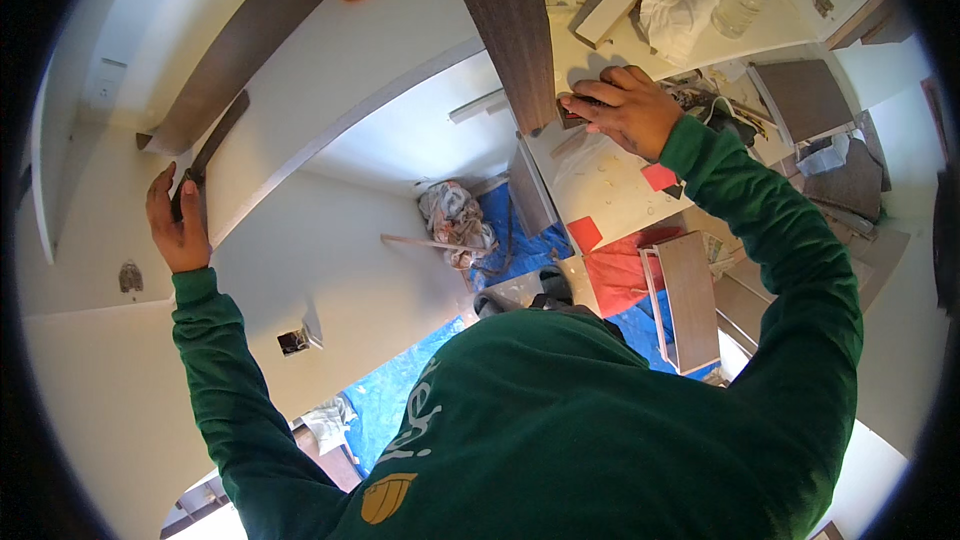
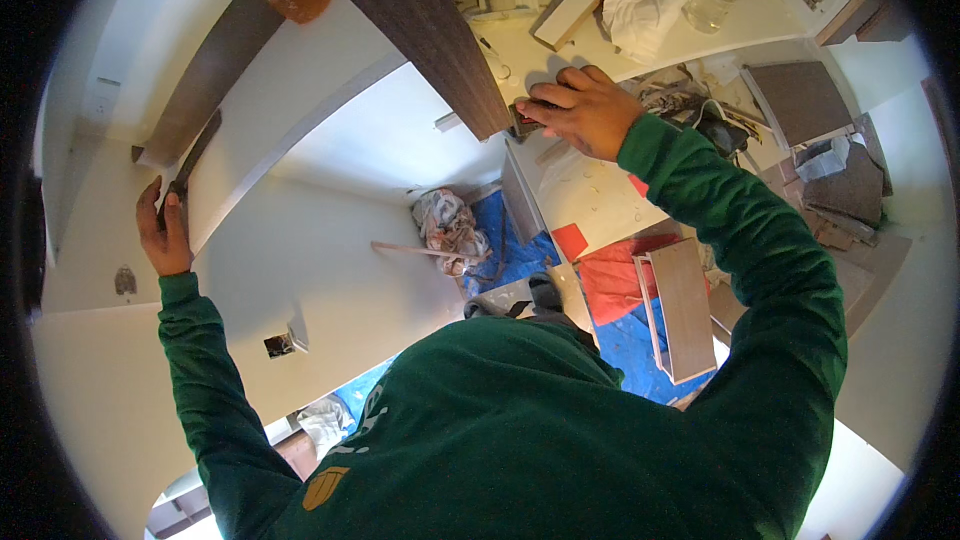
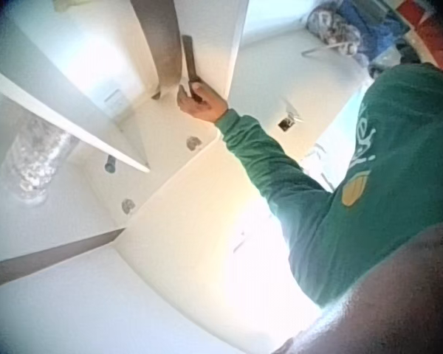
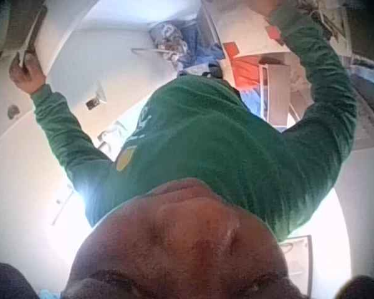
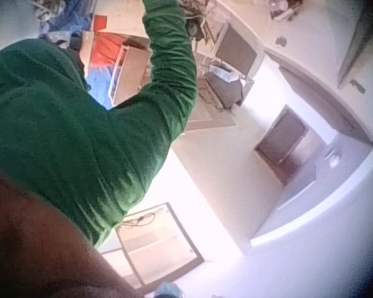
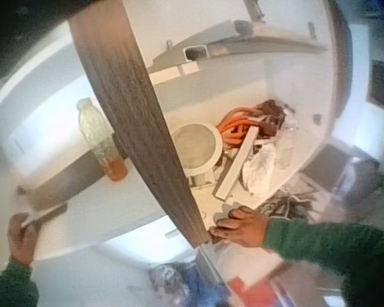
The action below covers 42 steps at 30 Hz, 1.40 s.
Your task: The person applies a yellow liquid to a gap between a white cabinet and a wooden trim, then uses a chisel to adjust the trim. The person also wipes the trim with a cloth and uses a sanding block to smooth the surface.
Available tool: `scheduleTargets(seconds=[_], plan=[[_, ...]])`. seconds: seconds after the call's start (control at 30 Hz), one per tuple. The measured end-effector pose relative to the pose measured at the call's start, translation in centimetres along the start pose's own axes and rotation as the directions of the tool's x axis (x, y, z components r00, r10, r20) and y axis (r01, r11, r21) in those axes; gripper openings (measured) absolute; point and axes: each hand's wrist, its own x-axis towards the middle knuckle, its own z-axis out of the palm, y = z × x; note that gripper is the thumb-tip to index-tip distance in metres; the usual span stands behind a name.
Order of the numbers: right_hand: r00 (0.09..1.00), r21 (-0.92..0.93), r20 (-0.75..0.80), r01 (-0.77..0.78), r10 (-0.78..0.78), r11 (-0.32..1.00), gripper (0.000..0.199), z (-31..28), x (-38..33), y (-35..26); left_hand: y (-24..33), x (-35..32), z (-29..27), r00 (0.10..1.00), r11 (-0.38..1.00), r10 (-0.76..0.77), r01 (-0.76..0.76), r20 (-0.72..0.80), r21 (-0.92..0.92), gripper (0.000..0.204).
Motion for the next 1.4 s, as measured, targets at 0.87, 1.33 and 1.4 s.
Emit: scheduleTargets(seconds=[0.87, 1.33, 1.4], plan=[[0.985, 0.028, -0.164, -0.045, 0.049, 0.999, 0.048, 2.0, -0.2, 0.1, 0.5, 0.2, 0.0, 0.997, 1.0, -0.021, 0.023, 0.069, -0.022, 0.042], [0.986, 0.141, -0.073, -0.138, 0.149, 0.98, 0.055, 2.5, -0.2, -0.3, 0.9, 0.3, 0.2, 0.995, 1.0, 0.006, -0.006, 0.098, 0.004, 0.049], [0.984, 0.174, -0.05, -0.162, 0.173, 0.971, 0.054, 2.5, -0.3, -0.4, 0.8, 0.5, 0.1, 0.994, 0.999, 0.017, -0.02, 0.111, 0.025, 0.051]])
